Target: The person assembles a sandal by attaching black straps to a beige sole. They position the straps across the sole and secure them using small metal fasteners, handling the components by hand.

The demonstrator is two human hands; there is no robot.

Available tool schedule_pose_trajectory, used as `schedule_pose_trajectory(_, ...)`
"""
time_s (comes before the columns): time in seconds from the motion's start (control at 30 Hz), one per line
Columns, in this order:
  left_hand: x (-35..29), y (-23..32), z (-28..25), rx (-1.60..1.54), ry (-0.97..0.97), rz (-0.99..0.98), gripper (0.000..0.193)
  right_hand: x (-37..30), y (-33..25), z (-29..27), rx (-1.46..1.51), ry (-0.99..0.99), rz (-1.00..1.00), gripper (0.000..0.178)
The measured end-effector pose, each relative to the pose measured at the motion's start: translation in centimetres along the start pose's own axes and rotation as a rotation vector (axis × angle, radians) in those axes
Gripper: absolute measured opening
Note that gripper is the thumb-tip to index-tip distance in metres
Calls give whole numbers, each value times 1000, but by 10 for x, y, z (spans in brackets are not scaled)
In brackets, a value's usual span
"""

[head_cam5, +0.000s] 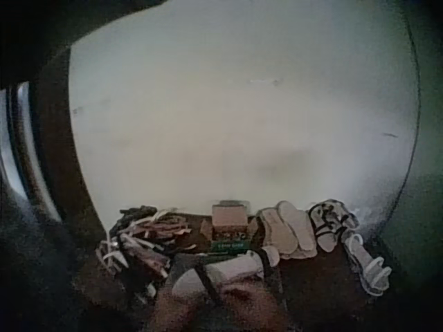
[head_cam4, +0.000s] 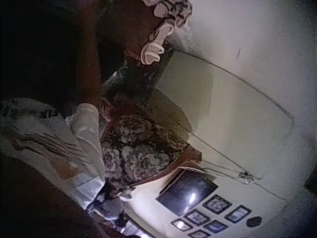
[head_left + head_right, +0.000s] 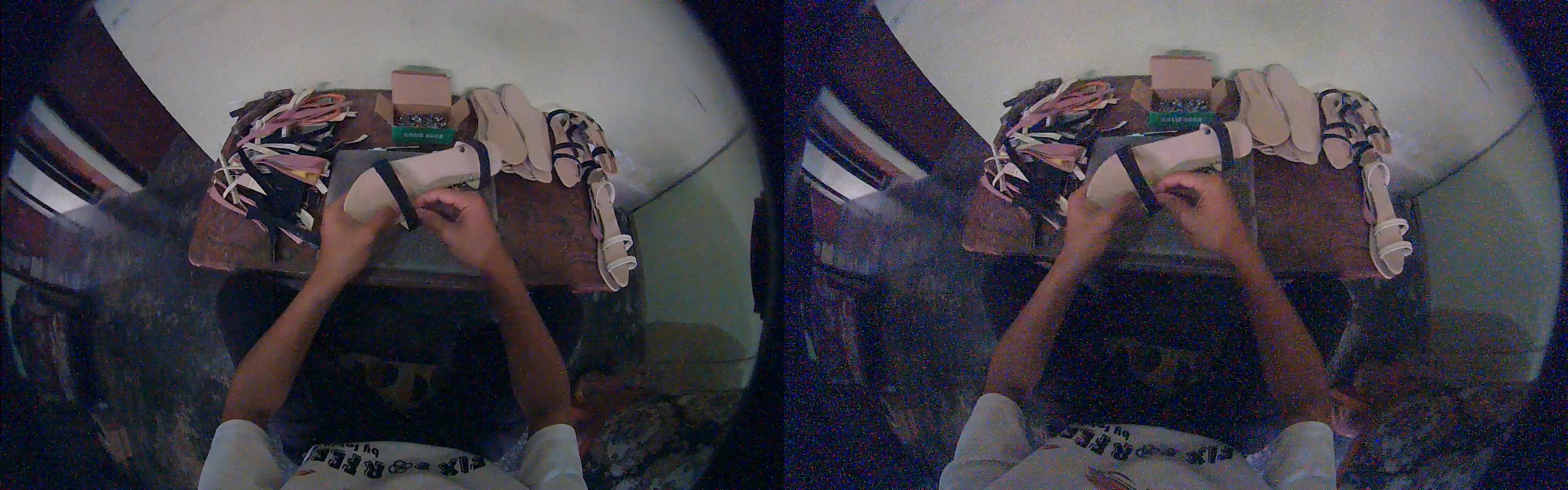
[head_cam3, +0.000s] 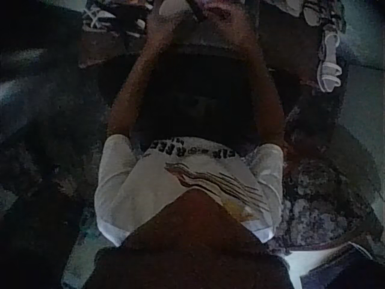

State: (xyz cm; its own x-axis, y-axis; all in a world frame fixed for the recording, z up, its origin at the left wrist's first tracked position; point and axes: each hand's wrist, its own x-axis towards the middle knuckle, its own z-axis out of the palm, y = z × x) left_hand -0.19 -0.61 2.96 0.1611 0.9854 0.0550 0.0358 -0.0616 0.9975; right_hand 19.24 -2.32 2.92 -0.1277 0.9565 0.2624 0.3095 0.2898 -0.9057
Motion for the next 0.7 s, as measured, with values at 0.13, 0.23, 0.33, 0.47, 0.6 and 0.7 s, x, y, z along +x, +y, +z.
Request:
schedule_pose_trajectory(0.13, -1, 4, -2, 101, 24, -39, 39, 2, 1, 0, 115, -102, 228, 11)
schedule_pose_trajectory(0.23, 0, -1, -4, 90, 10, -54, 39, 3, 3, 0, 164, -176, 299, 11)
schedule_pose_trajectory(0.33, -1, 2, -6, 57, -15, -64, 38, 2, 3, 2, 206, -195, 306, 10)
schedule_pose_trajectory(0.47, -2, 6, -4, 42, -24, -74, 36, 1, 1, 5, 215, -180, 325, 9)
schedule_pose_trajectory(0.6, 1, 1, -8, 82, 15, -45, 36, 3, 0, 5, 175, -168, 227, 7)
schedule_pose_trajectory(0.7, 1, 1, -6, 45, 44, -2, 35, 3, -1, 3, 101, -128, 114, 7)
